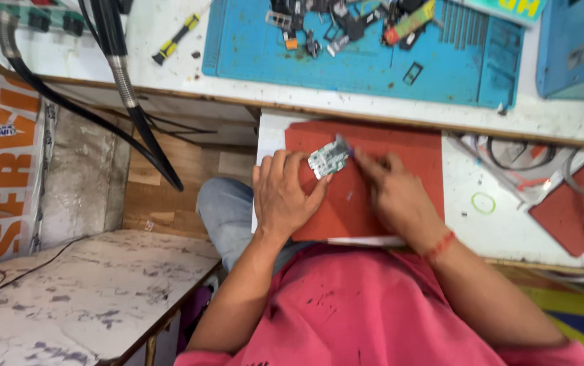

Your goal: The person uses a toothbrush to scrub a small green circuit board placed on a red mat. They hold the board steady with one hand while brushing with the other, focusing on the surface and edges of the electronic component.

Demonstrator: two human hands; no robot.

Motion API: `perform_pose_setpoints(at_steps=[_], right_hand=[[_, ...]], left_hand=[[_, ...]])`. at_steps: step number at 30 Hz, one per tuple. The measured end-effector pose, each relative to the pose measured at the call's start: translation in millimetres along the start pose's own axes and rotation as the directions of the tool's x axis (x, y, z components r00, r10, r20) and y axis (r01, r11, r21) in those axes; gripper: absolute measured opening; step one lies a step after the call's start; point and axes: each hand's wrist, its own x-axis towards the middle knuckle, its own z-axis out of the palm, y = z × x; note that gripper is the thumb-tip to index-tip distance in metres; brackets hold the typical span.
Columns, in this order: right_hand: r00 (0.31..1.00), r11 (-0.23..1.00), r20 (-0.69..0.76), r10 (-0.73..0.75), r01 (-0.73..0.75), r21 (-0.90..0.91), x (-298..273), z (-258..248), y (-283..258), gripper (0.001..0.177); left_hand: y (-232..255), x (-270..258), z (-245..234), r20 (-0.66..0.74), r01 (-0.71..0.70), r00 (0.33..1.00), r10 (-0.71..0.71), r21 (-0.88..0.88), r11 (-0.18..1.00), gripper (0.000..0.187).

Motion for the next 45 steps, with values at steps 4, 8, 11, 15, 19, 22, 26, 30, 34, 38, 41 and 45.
perform_pose_setpoints(at_steps=[4, 8, 11, 15, 19, 22, 26, 30, 34, 38, 41, 45], right_hand=[[1.000, 1.000, 0.011, 0.021, -0.021, 0.018, -9, 9, 4, 0.060], [0.995, 0.998, -0.095, -0.039, 0.043, 0.040, -5, 7, 7, 0.051], [0.993, 0.981, 0.085, 0.086, -0.069, -0.181, 11, 11, 0, 0.064], [0.989, 0.986, 0.078, -0.123, 0.131, -0.099, -6, 7, -5, 0.067], [0.988, 0.980, 0.128, -0.090, 0.111, -0.163, -8, 1, -8, 0.063], [0.985, 0.966, 0.171, -0.014, 0.057, -0.253, -5, -8, -13, 0.069], [0.997, 0.980, 0.050, -0.065, 0.073, -0.183, 2, -7, -5, 0.064], [0.990, 0.975, 0.095, -0.100, 0.117, -0.189, 4, -8, -6, 0.063], [0.985, 0.983, 0.168, -0.049, 0.077, -0.169, 4, -6, -9, 0.065], [0.998, 0.985, 0.062, -0.004, 0.014, -0.170, 8, -12, 0, 0.063], [0.997, 0.995, 0.076, 0.014, -0.006, -0.104, 0, -9, 3, 0.069], [0.998, 0.991, 0.043, 0.037, -0.031, -0.129, 5, -4, 3, 0.059]], left_hand=[[-1, 2, -2, 0.010, -0.029, 1.000, 0.029, -0.013, 1.000, 0.052], [-2, 2, 2, 0.000, -0.015, 1.000, 0.015, -0.019, 1.000, 0.050], [-2, 3, 1, -0.012, -0.025, 1.000, 0.025, 0.003, 1.000, 0.052], [-1, 2, -1, 0.009, -0.011, 1.000, 0.011, -0.038, 0.999, 0.049], [-2, -1, -2, 0.002, -0.019, 1.000, 0.019, -0.023, 1.000, 0.051], [-4, 10, -2, -0.015, -0.055, 0.998, 0.054, -0.032, 0.998, 0.052], [-6, 1, 1, 0.037, 0.009, 0.999, -0.007, -0.062, 0.998, 0.047], [-4, 8, -3, 0.007, -0.021, 1.000, 0.021, -0.068, 0.997, 0.045], [-2, 4, -5, 0.011, 0.005, 1.000, -0.004, -0.077, 0.997, 0.045], [-2, 5, -6, 0.025, 0.015, 1.000, -0.013, -0.082, 0.997, 0.049], [-2, 4, -6, -0.008, -0.004, 1.000, 0.004, -0.085, 0.996, 0.047], [-2, 0, -5, 0.001, 0.034, 0.999, -0.034, -0.085, 0.996, 0.046]])
